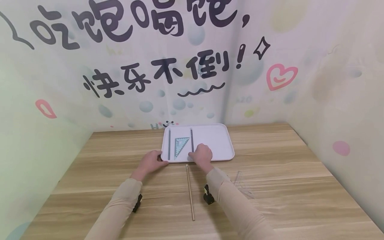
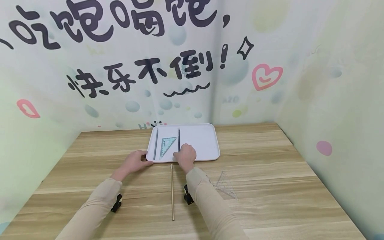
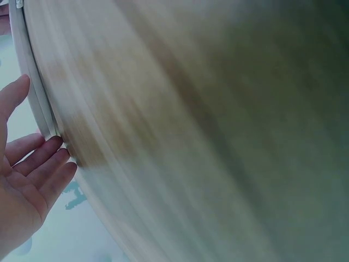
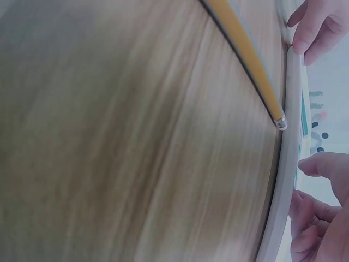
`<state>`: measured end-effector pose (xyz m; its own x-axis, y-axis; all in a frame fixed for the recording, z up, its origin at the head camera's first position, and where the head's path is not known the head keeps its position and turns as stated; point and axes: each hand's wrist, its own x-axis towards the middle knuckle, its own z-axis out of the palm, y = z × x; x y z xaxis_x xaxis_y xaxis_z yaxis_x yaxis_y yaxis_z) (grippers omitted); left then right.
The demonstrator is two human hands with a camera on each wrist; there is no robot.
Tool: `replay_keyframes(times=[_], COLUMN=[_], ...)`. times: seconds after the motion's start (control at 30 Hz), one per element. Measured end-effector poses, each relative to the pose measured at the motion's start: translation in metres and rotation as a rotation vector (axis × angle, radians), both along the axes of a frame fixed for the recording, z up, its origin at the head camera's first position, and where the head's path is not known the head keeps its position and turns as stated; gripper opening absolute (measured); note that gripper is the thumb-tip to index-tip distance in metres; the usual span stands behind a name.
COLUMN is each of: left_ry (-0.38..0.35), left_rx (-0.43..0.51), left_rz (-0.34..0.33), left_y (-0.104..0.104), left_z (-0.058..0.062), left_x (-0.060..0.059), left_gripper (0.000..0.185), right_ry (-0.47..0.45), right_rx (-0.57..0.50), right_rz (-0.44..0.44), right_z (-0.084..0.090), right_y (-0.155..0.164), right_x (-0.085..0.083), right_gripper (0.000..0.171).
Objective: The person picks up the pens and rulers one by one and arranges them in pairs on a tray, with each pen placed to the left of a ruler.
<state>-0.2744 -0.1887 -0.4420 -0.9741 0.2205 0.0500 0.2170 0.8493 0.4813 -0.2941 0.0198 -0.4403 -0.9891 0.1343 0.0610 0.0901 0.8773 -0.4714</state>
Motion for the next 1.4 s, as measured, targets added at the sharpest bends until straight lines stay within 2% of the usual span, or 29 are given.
replay_keyframes(times=[0.27,0.47,0.6,0.73,0.83,0.93,1.07,1.4], left_ry=[-0.026,-0.027,-0.024,-0.018,-0.011,-0.005,0.003,-0.008], left_rx=[0.004,0.003,0.007,0.000,-0.005,-0.007,-0.012,-0.018], left_rz=[0.017,0.016,0.010,0.008,0.003,-0.008,-0.015,0.000], left_y=[0.001,0.000,-0.001,-0.002,-0.002,-0.002,-0.002,-0.001], left_z=[0.000,-0.001,-0.002,-0.003,-0.004,-0.004,-0.004,-0.002], left_x=[0.001,0.001,0.000,-0.001,-0.002,-0.002,-0.003,-0.004], left_gripper=[0.023,0.023,0.023,0.023,0.023,0.022,0.022,0.022], right_ry=[-0.008,0.048,0.071,0.068,0.064,0.063,0.058,0.067], right_rx=[-0.004,-0.033,-0.080,-0.126,-0.109,-0.047,0.015,0.049], right_rz=[0.061,0.091,0.113,0.185,0.245,0.285,0.325,0.423], right_z=[0.005,0.011,0.015,0.016,0.017,0.020,0.025,0.035], right_y=[-0.004,-0.007,-0.008,-0.007,-0.005,-0.003,0.001,0.020], right_x=[0.003,0.008,0.014,0.018,0.021,0.025,0.033,0.057], right_gripper=[0.037,0.032,0.049,0.072,0.083,0.091,0.098,0.100])
